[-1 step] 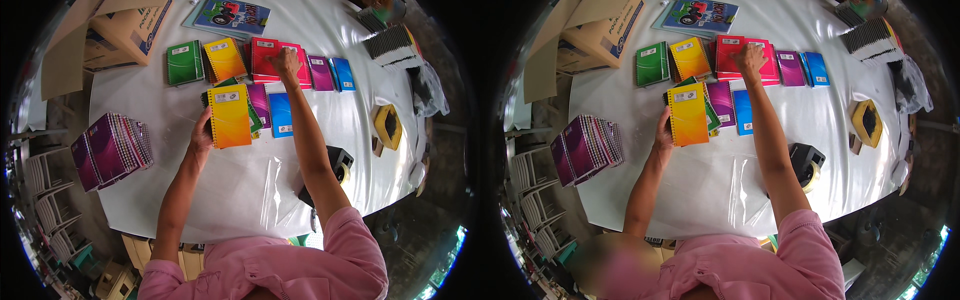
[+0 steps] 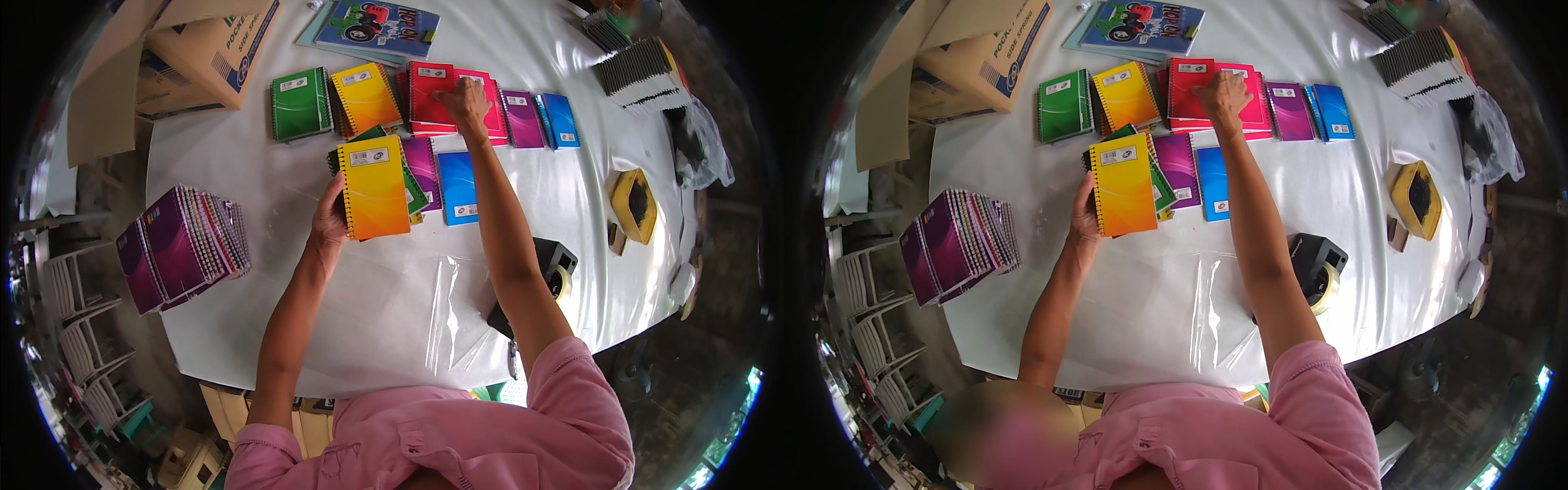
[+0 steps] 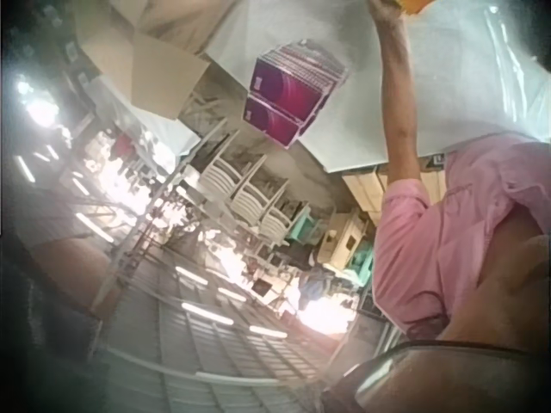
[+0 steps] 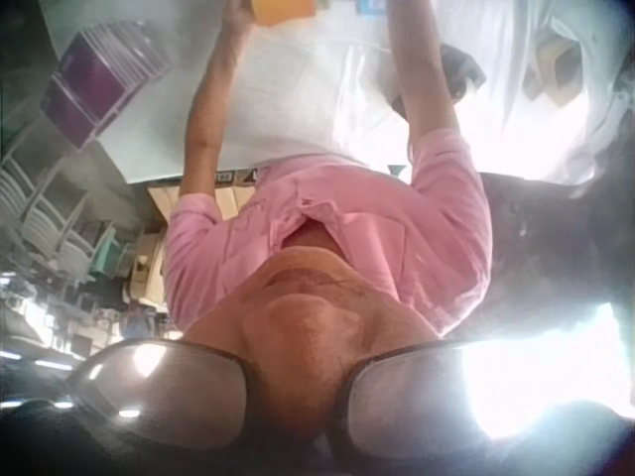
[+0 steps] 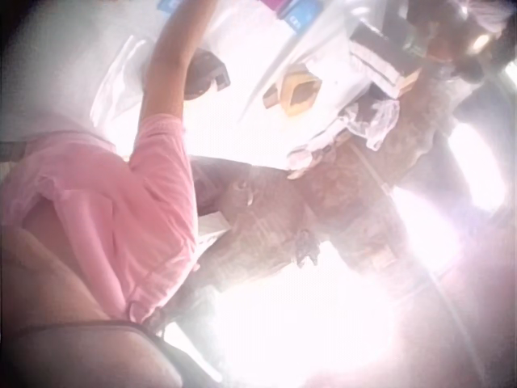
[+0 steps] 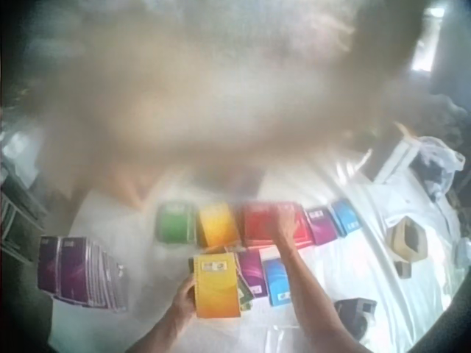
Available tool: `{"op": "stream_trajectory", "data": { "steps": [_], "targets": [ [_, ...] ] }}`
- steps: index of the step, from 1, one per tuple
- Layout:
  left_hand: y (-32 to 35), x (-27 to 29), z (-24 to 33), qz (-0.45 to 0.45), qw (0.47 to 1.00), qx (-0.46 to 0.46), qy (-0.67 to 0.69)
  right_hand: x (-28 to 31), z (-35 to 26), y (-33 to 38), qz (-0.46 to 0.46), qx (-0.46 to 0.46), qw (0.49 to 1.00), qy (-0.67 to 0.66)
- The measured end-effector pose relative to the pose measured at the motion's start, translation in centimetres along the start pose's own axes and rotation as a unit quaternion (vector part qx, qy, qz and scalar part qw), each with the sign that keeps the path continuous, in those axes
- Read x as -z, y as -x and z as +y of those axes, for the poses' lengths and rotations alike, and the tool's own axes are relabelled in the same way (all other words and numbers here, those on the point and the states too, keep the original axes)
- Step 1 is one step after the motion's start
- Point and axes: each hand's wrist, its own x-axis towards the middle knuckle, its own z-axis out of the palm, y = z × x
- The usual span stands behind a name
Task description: The person wraps multiple spiral-bound notebooks in clear plastic film. They place a notebook on a sheet of film, fold the film over the cover, and secure it with tape. The person repeats this process for several notebooks of different colors, stacking the finished items on the table.
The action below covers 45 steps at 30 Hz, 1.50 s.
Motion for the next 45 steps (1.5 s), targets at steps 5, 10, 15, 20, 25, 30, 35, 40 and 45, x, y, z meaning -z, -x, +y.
{"op": "stream_trajectory", "data": {
  "steps": [5, 10, 15, 20, 25, 30, 35, 40, 45],
  "targets": [
    [-1.2, 0.4, 0.1, 0.042, 0.999, -0.021, -0.017, 1.5, 2.5, -3.4, 0.008, 0.076, 0.977, -0.199],
    [-1.2, -0.3, 0.2, 0.058, 0.998, -0.011, -0.034, 14.5, -1.1, -2.9, -0.175, 0.356, 0.854, -0.336],
    [-2.3, 0.1, -1.3, 0.061, 0.997, -0.038, -0.037, 15.7, -7.7, 1.7, -0.444, 0.573, 0.621, -0.298],
    [-2.1, 0.0, -2.2, 0.016, 0.999, 0.027, 0.029, 9.3, -4.9, 3.1, -0.276, 0.387, 0.805, -0.354],
    [-2.0, -1.0, -2.9, 0.003, 0.998, 0.026, 0.050, 3.9, 5.3, -0.4, 0.008, -0.054, 0.997, 0.045],
    [-3.6, -1.2, -5.0, -0.081, 0.986, 0.010, 0.145, 2.3, 9.1, -3.5, 0.000, -0.091, 0.994, -0.052],
    [-4.9, -2.3, -5.8, -0.023, 0.998, 0.010, 0.064, 6.7, 10.0, -2.7, -0.028, -0.026, 0.876, -0.481],
    [-7.2, -1.7, -6.3, 0.003, 0.999, -0.037, 0.011, 13.5, 3.5, 8.1, -0.154, 0.003, 0.802, -0.578],
    [-8.1, -3.5, -7.3, -0.028, 0.998, -0.009, 0.063, 8.8, 15.4, 0.9, 0.174, 0.099, 0.979, -0.039]
  ]
}}
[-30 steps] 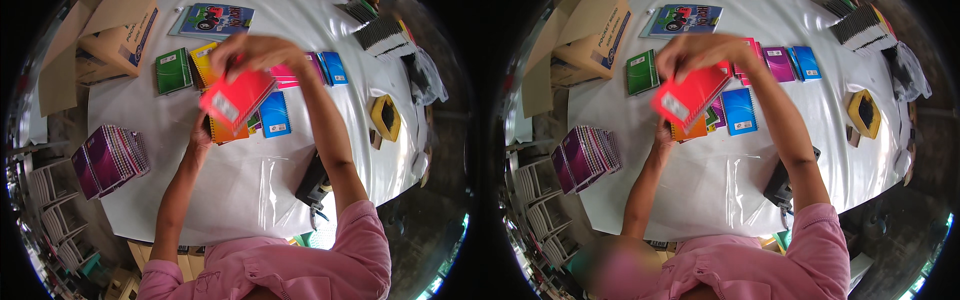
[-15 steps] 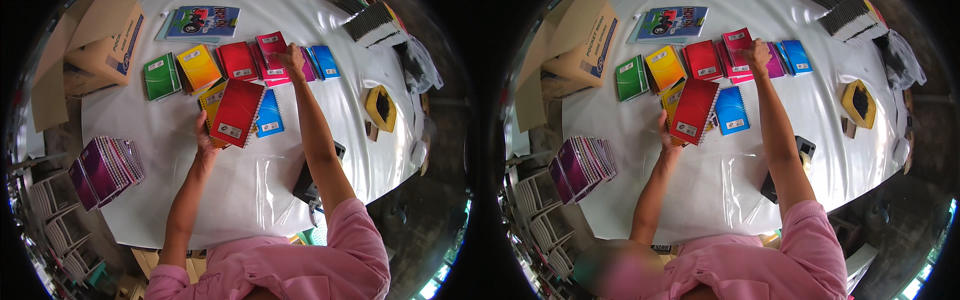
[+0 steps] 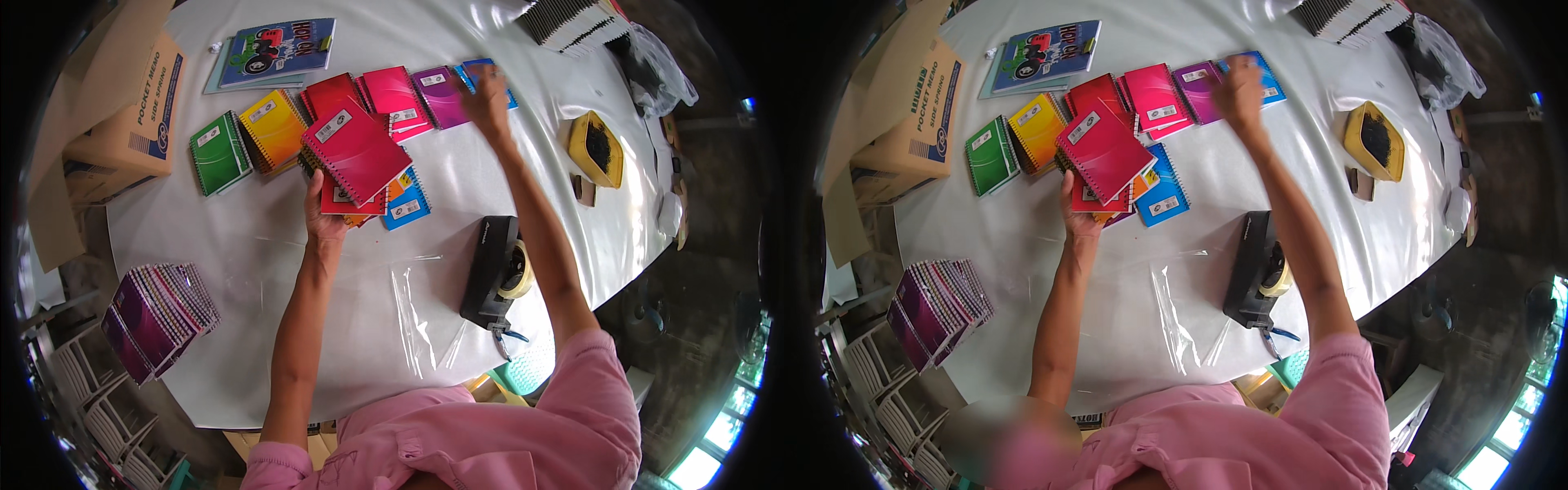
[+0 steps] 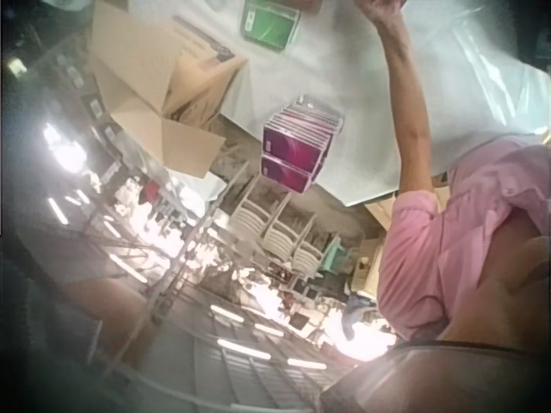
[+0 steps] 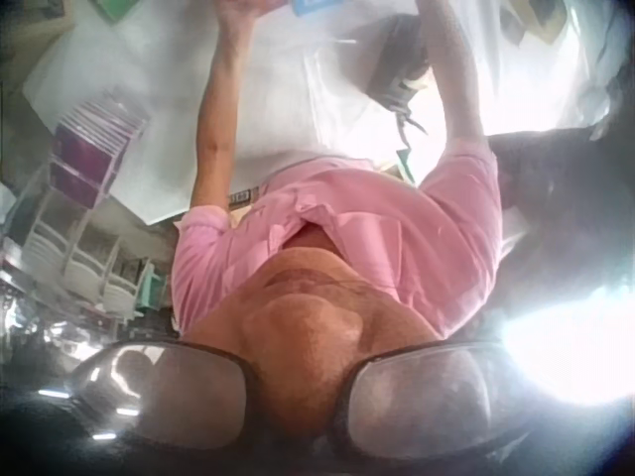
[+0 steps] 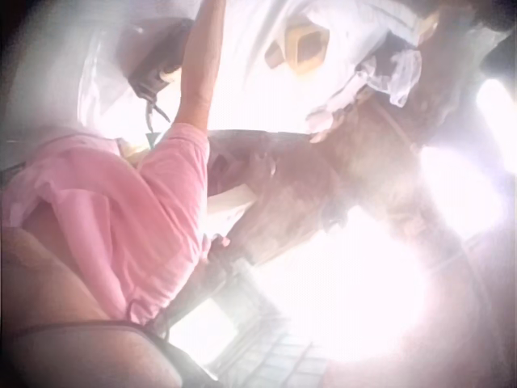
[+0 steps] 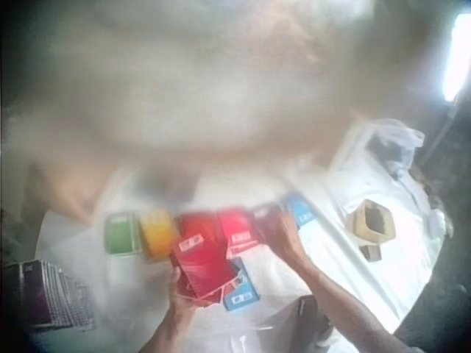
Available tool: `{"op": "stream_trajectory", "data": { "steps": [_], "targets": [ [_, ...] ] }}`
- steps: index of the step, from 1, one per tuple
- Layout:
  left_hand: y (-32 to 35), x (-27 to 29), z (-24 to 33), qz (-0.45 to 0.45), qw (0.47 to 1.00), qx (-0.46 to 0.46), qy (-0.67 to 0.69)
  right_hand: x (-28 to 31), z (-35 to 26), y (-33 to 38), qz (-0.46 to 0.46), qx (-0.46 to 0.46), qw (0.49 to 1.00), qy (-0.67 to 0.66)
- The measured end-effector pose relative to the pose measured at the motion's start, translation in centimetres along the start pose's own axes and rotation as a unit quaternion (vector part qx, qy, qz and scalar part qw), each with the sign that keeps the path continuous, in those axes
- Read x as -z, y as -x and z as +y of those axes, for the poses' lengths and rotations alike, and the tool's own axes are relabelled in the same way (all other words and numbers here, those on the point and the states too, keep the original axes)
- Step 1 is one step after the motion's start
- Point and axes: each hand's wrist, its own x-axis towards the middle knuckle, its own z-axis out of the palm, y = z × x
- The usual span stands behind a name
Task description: The person wraps multiple spiral-bound notebooks in clear plastic film. They place a notebook on a sheet of film, fold the film over the cover, and secure it with tape. The person repeats this process for several notebooks of different colors, stacking the finished items on the table.
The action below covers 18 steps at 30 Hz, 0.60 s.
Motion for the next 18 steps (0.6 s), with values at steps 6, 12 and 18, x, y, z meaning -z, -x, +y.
{"op": "stream_trajectory", "data": {
  "steps": [6, 12, 18],
  "targets": [
    [0.8, 1.0, 0.7, 0.028, 0.996, -0.036, -0.083, -2.4, 12.2, -4.7, -0.185, -0.300, 0.924, 0.150],
    [1.5, 1.2, 1.3, 0.030, 0.994, -0.011, -0.103, -2.9, 13.5, -6.8, -0.184, -0.189, 0.950, 0.171],
    [3.0, -0.5, 0.9, -0.012, 0.993, -0.019, -0.116, -1.6, 14.5, -5.8, -0.192, -0.265, 0.941, 0.090]
  ]
}}
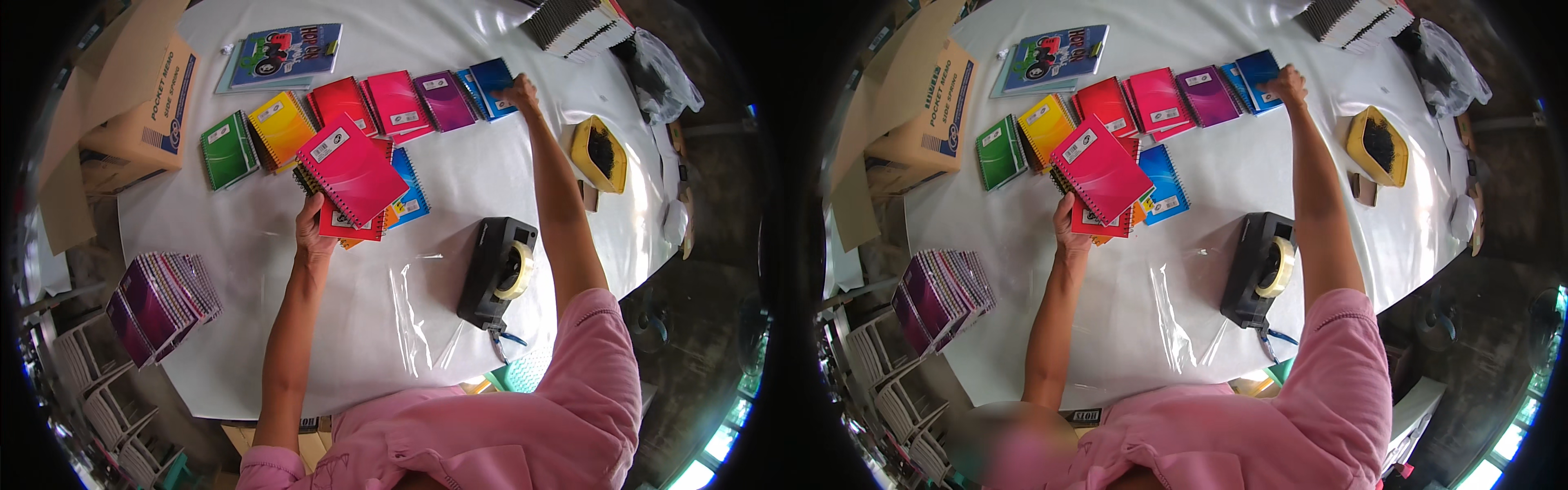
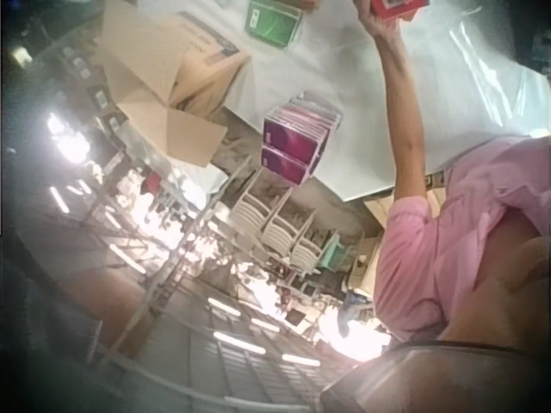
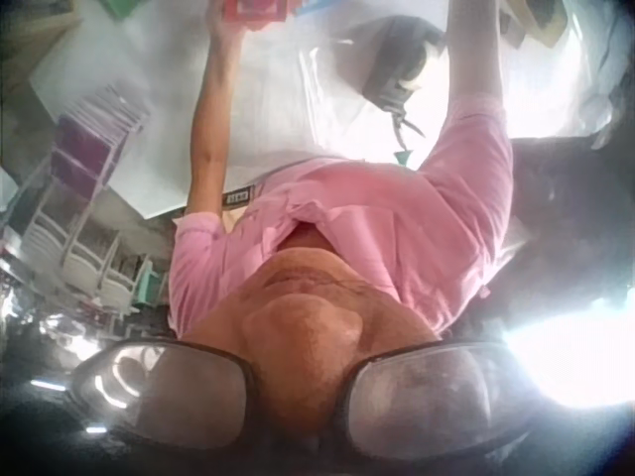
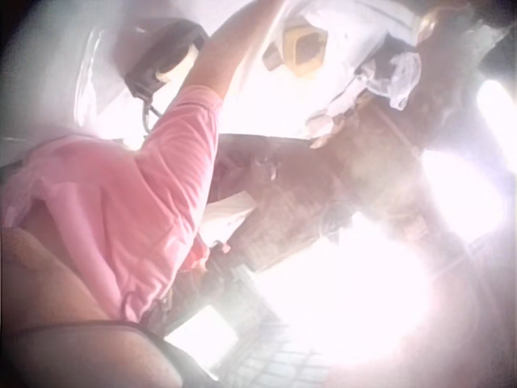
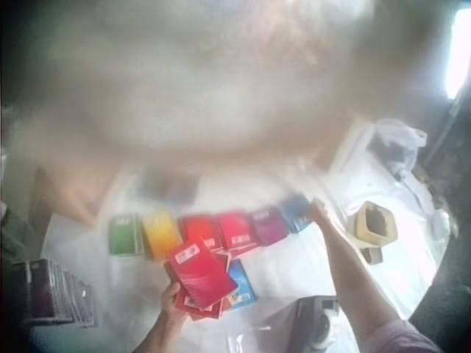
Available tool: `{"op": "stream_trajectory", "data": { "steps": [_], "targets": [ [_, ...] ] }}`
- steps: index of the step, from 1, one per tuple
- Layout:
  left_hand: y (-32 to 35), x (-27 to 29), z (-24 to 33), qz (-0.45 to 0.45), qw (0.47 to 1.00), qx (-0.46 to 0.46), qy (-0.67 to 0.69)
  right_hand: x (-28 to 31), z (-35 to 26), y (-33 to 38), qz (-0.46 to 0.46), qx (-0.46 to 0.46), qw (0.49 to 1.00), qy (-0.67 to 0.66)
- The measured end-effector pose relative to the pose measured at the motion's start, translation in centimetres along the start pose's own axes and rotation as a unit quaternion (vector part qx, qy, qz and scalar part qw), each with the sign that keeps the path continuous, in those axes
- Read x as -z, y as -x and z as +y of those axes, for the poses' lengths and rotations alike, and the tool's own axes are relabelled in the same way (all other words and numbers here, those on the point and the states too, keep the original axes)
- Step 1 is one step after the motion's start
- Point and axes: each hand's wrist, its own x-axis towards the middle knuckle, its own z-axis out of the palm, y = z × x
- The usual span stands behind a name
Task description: The person wraps multiple spiral-bound notebooks in clear plastic film. They place a notebook on a sheet of film, fold the film over the cover, and secure it with tape. The person repeats this process for several notebooks of different colors, stacking the finished items on the table.
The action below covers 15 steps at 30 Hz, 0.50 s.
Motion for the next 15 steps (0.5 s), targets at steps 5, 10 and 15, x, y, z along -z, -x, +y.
{"op": "stream_trajectory", "data": {
  "steps": [5, 10, 15],
  "targets": [
    [3.9, 1.2, 1.9, 0.024, 0.999, -0.030, -0.036, 9.0, -8.9, 13.4, -0.250, 0.106, 0.850, -0.451],
    [7.1, -3.6, 1.1, 0.047, 0.987, -0.034, -0.148, 6.4, -10.6, 33.7, -0.274, 0.155, 0.840, -0.441],
    [10.7, -9.3, 3.2, -0.051, 0.917, 0.067, -0.390, 6.5, -9.3, 39.5, -0.434, 0.109, 0.636, -0.629]
  ]
}}
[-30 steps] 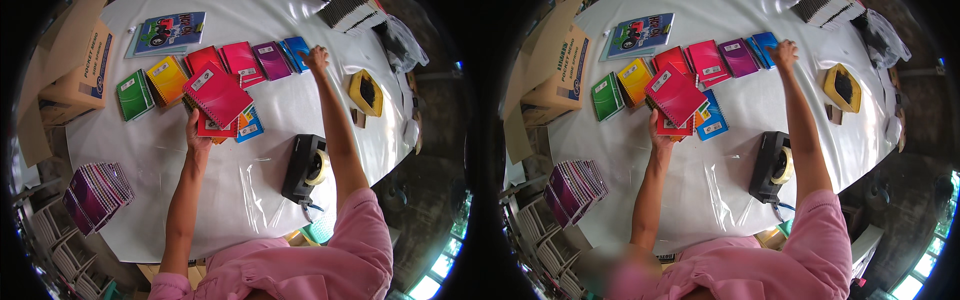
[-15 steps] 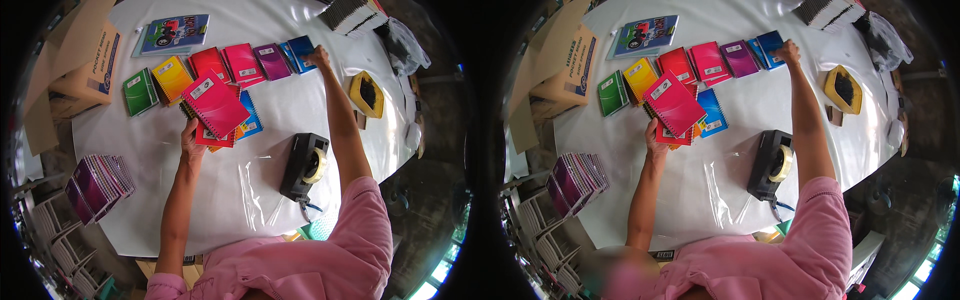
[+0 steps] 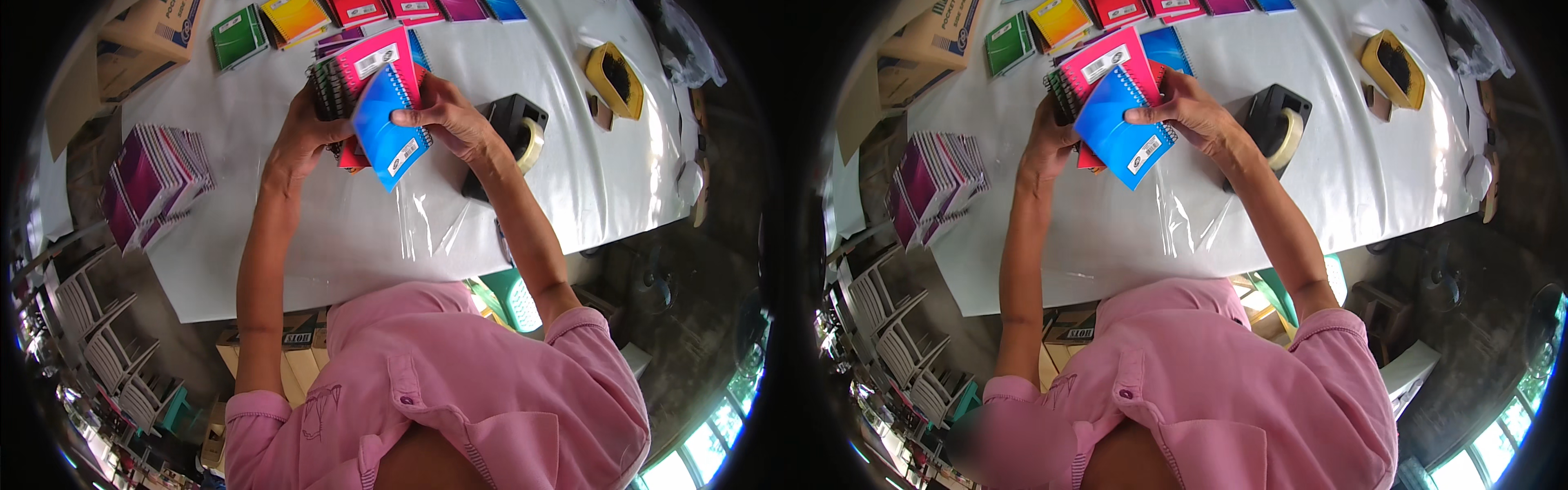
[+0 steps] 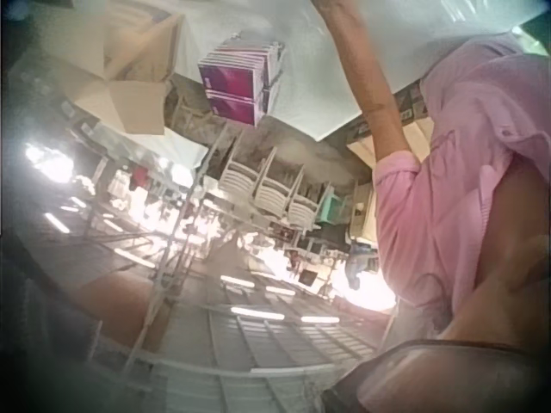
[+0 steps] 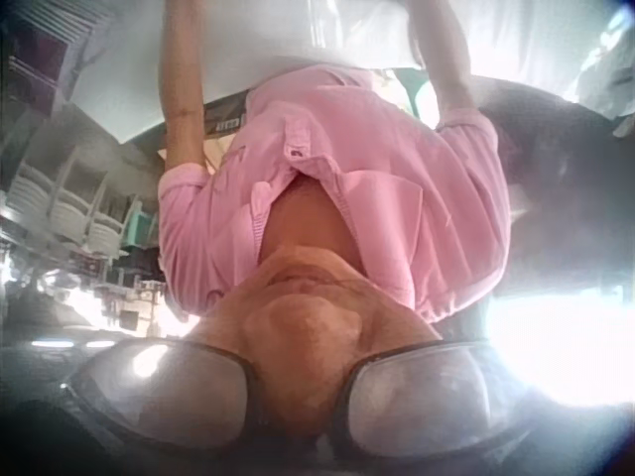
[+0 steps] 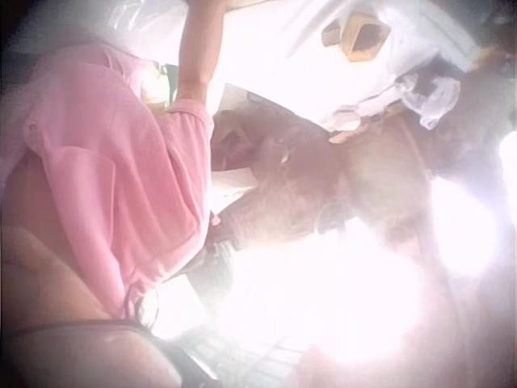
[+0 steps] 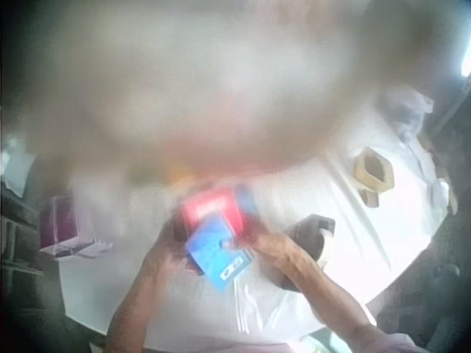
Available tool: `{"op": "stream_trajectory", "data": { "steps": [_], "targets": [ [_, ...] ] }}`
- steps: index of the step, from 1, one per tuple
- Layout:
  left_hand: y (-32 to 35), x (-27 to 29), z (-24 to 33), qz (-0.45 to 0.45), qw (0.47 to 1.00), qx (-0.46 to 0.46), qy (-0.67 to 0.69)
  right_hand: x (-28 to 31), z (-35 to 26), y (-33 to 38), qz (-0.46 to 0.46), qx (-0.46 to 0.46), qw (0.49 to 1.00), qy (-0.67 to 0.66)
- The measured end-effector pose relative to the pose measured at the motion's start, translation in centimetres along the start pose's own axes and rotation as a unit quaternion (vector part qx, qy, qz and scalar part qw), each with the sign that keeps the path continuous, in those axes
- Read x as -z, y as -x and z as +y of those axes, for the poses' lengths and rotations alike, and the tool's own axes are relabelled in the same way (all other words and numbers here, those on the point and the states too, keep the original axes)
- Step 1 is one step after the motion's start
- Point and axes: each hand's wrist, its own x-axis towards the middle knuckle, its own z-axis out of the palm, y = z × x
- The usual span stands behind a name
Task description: The person wraps multiple spiral-bound notebooks in clear plastic film. They place a notebook on a sheet of film, fold the film over the cover, and secure it with tape. The person repeats this process for several notebooks of different colors, stacking the finished items on the table.
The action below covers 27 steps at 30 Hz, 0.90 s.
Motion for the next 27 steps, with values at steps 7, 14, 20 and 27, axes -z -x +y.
{"op": "stream_trajectory", "data": {
  "steps": [7, 14, 20, 27],
  "targets": [
    [6.9, -4.5, 1.9, -0.002, 0.983, -0.105, -0.151, -3.6, 6.0, 6.0, 0.100, 0.170, 0.980, -0.029],
    [11.6, -0.9, -8.6, -0.021, 0.969, -0.177, -0.170, -5.7, 17.3, 8.2, 0.080, 0.225, 0.960, 0.149],
    [12.3, -1.1, -9.6, -0.005, 0.982, -0.128, -0.140, -5.9, 17.9, 8.7, 0.143, 0.243, 0.903, 0.325],
    [12.2, -0.6, -9.0, -0.038, 0.970, -0.159, -0.180, -2.5, 21.0, 16.7, 0.306, 0.068, 0.641, 0.700]
  ]
}}
